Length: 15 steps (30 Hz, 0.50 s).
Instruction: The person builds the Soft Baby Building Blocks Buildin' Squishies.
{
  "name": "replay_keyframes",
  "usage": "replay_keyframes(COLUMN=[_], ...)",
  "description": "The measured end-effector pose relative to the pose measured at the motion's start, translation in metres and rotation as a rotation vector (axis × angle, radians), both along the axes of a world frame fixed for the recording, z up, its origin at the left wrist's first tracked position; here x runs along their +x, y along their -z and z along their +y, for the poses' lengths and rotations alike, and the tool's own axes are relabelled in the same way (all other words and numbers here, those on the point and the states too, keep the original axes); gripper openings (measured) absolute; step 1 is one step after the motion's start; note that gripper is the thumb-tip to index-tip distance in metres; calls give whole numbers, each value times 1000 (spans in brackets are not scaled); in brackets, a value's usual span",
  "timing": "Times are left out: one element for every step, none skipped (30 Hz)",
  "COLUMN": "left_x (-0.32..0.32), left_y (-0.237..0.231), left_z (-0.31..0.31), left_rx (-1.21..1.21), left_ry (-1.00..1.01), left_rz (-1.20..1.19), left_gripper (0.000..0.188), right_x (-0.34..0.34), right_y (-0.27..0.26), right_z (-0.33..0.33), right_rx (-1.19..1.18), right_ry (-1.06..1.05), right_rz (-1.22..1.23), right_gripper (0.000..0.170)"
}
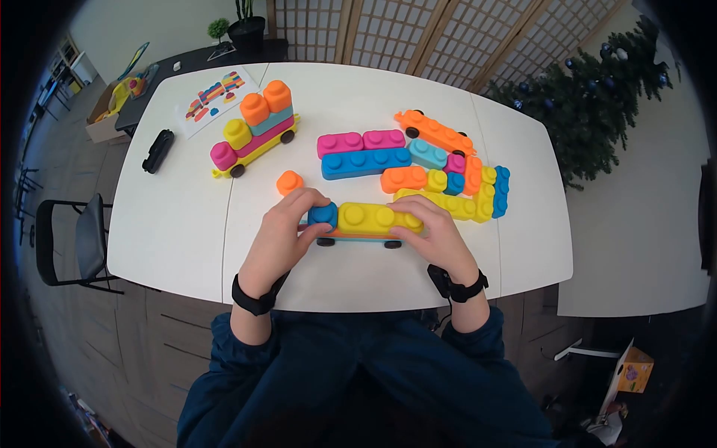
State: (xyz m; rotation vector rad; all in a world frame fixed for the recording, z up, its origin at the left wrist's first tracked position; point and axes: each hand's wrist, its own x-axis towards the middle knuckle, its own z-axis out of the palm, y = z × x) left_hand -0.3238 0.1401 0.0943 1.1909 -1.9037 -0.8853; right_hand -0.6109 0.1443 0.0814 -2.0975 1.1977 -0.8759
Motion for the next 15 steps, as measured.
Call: replay_keyframes(left_x=[1,2,2,3,2,2,2,3,3,3,3,3,3,3,2], left_y=[0,0,1,1,1,1,1,1,2,3,2,1,0,0,1], left_z=[0,-1,-1,-2,-3,-3,-3,-3,-3,-3,-3,-2,-2,-2,-2], left_rx=[-1,1,4,7,7,13,19,18,18,17,17,16,15,14,17], left_ry=[5,4,13,23,24,24,25,24,23,21,20,19,20,19,16], left_rz=[2,2,-23,-48,-47,-45,-43,-42,-41,-40,-39,-36,-33,-34,-34], left_gripper=[32,32,33,34,34,34,35,35,34,34,34,34,34,34,34], right_x=[1,1,1,0,0,0,1,2,2,2,2,3,3,2,2], right_y=[1,3,4,5,6,7,7,7,7,7,8,9,7,4,2], right_z=[0,-1,-1,-2,-2,-1,-1,0,1,1,2,2,3,4,5], right_rx=[2,-3,-9,-10,-1,7,6,1,-5,-6,-8,-10,-11,5,21], right_ry=[-2,-8,-13,-13,-11,-9,-9,0,8,6,7,8,8,20,32], right_rz=[-1,-16,-31,-30,-36,-42,-42,-42,-41,-41,-45,-49,-49,-21,6], right_gripper=[35,34,33,33,33,33,33,33,33,33,34,34,34,37,40])
